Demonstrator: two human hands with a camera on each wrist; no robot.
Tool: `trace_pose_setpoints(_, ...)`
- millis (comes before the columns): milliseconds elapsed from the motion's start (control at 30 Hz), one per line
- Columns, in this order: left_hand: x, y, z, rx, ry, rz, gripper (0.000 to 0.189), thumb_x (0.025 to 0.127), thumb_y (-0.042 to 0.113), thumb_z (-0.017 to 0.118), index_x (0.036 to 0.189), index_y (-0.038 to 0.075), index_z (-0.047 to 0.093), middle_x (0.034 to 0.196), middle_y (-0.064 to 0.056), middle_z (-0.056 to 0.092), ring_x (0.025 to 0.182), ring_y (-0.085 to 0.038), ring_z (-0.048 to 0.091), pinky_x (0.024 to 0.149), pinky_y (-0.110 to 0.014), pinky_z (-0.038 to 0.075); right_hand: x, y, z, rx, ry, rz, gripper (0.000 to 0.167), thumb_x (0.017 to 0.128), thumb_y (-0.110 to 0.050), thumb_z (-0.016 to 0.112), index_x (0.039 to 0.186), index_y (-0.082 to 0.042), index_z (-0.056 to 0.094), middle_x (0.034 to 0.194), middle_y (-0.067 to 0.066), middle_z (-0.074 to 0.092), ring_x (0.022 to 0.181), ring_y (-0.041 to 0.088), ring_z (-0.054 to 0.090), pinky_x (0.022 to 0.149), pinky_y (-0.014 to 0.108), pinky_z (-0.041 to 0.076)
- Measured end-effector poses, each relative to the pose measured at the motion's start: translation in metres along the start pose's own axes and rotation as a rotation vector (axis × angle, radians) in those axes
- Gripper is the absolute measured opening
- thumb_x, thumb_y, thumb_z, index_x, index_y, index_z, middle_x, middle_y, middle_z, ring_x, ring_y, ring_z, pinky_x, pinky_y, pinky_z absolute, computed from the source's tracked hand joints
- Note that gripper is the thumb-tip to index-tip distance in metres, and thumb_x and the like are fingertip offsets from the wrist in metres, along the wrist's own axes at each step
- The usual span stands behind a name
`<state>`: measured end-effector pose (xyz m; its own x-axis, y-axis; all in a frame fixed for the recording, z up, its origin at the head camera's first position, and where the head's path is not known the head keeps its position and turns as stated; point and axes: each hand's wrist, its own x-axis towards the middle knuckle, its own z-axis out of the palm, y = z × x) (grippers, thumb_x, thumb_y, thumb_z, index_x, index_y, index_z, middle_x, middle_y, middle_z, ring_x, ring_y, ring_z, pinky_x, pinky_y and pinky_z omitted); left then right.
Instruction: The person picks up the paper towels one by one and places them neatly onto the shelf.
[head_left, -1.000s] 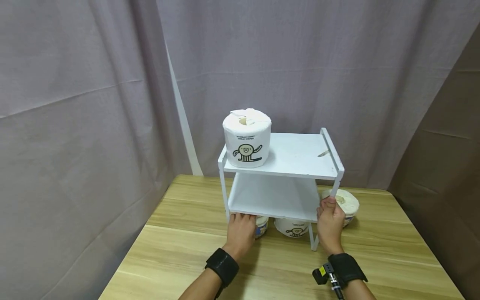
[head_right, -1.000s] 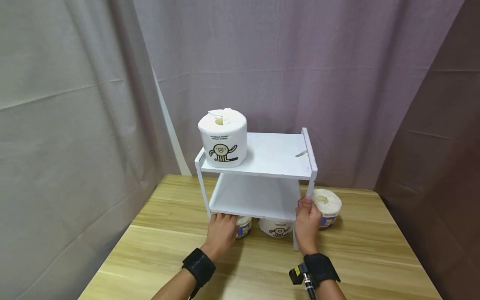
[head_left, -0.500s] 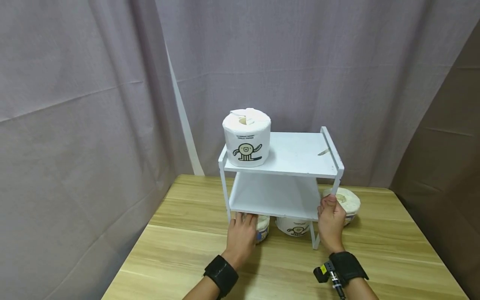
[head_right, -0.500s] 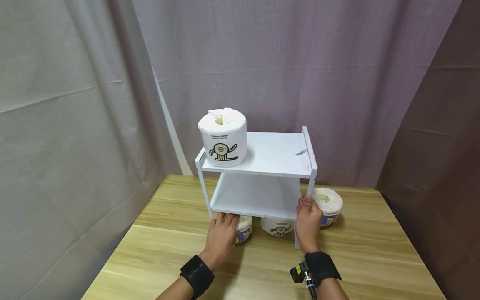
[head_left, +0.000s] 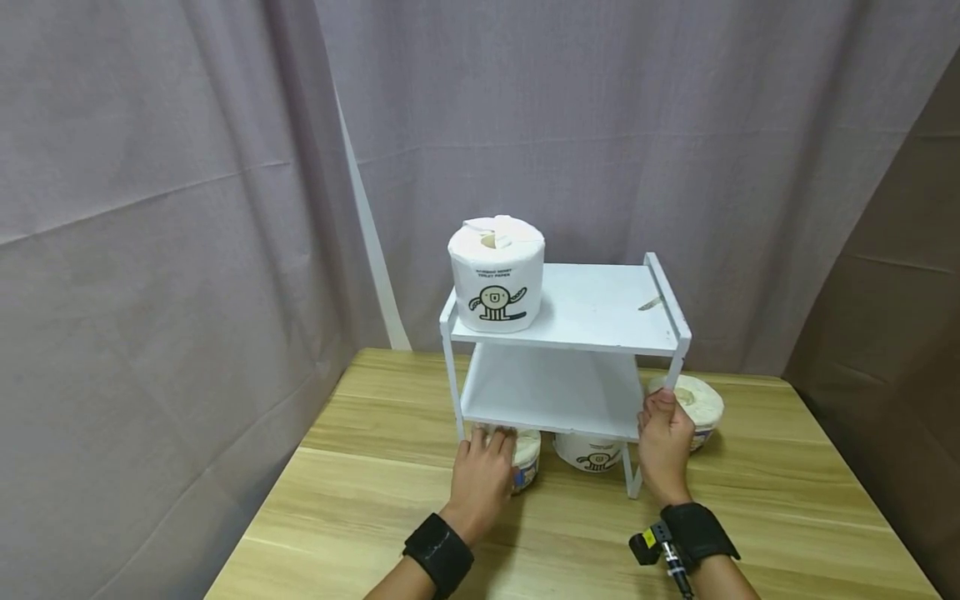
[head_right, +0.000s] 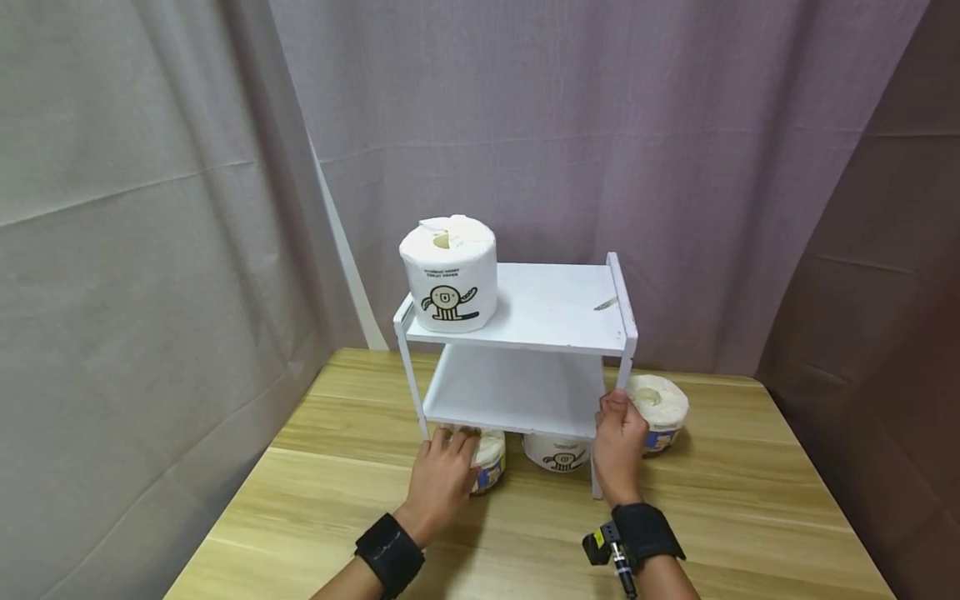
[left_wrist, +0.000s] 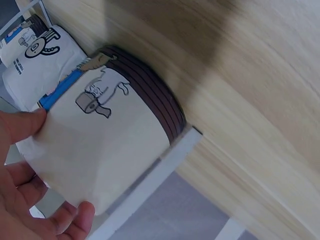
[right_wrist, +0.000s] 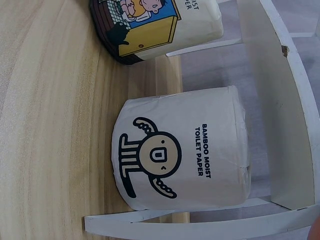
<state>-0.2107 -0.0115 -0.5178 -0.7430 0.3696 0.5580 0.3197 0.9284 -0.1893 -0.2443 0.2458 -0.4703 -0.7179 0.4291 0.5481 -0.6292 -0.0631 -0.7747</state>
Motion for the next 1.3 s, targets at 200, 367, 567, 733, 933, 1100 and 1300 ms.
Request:
trace_pose_setpoints(200, -0.003, -0.013, -0.002, -0.062, -0.046, 0.05, 0.059, 0.083, 0.042, 0.091, 0.132, 0.018, 0.069, 0.129, 0.005, 0.069, 0.118, -0.023, 0.06, 0.082, -0.033, 0.05, 0.0, 0.0, 0.001, 0.002, -0.001, 0.002, 0.053, 0.116, -0.025, 0.038, 0.083, 0.018, 0.039, 0.061, -0.006, 0.034, 0.047, 0.005, 0.028, 0.047, 0.032, 0.015)
trace_pose_setpoints(367, -0.004, -0.025, -0.001, -0.13, -0.071, 0.101, 0.064, 0.082, 0.037, 0.093, 0.136, 0.016, 0.066, 0.133, 0.003, 0.068, 0.121, -0.023, 0.058, 0.088, -0.034, 0.053, 0.0, -0.003, 0.001, 0.012, 0.002, 0.004, 0.055, 0.115, -0.027, 0.041, 0.083, 0.017, 0.039, 0.061, -0.006, 0.033, 0.047, 0.005, 0.027, 0.046, 0.033, 0.013)
trace_pose_setpoints(567, 0.0, -0.038, -0.004, -0.167, -0.193, 0.16, 0.063, 0.089, 0.037, 0.086, 0.144, 0.018, 0.061, 0.143, 0.004, 0.063, 0.131, -0.022, 0.052, 0.1, -0.037, 0.052, 0.001, -0.004, 0.002, 0.01, 0.004, 0.017, 0.054, 0.115, -0.027, 0.041, 0.082, 0.016, 0.04, 0.06, -0.006, 0.034, 0.047, 0.005, 0.029, 0.046, 0.032, 0.015)
trace_pose_setpoints(733, 0.004, -0.047, -0.006, -0.123, -0.243, 0.226, 0.064, 0.092, 0.04, 0.083, 0.147, 0.021, 0.058, 0.149, 0.006, 0.059, 0.138, -0.021, 0.048, 0.105, -0.038, 0.05, 0.001, -0.003, 0.001, -0.002, 0.011, 0.033, 0.051, 0.115, -0.029, 0.041, 0.08, 0.008, 0.043, 0.06, -0.007, 0.035, 0.046, 0.004, 0.029, 0.045, 0.029, 0.016)
trace_pose_setpoints(933, 0.004, -0.05, -0.005, -0.096, -0.21, 0.265, 0.06, 0.093, 0.038, 0.082, 0.147, 0.023, 0.059, 0.148, 0.008, 0.059, 0.136, -0.02, 0.049, 0.098, -0.036, 0.052, 0.001, -0.004, 0.002, 0.001, 0.009, 0.029, 0.051, 0.115, -0.03, 0.041, 0.079, 0.005, 0.045, 0.059, -0.007, 0.034, 0.046, 0.005, 0.028, 0.046, 0.031, 0.014)
trace_pose_setpoints(1100, 0.004, -0.049, -0.005, -0.088, -0.176, 0.261, 0.055, 0.093, 0.04, 0.082, 0.142, 0.025, 0.063, 0.142, 0.01, 0.063, 0.128, -0.019, 0.053, 0.095, -0.035, 0.053, 0.002, -0.004, 0.003, -0.003, 0.005, 0.029, 0.054, 0.115, -0.03, 0.04, 0.08, 0.011, 0.041, 0.059, -0.007, 0.034, 0.045, 0.004, 0.029, 0.046, 0.033, 0.013)
trace_pose_setpoints(1300, 0.004, -0.049, -0.007, -0.09, -0.198, 0.268, 0.046, 0.095, 0.041, 0.08, 0.136, 0.025, 0.067, 0.133, 0.011, 0.067, 0.123, -0.018, 0.054, 0.098, -0.035, 0.051, 0.001, -0.002, 0.001, 0.009, 0.004, 0.029, 0.053, 0.115, -0.027, 0.04, 0.081, 0.013, 0.04, 0.058, -0.007, 0.035, 0.045, 0.004, 0.029, 0.045, 0.033, 0.013)
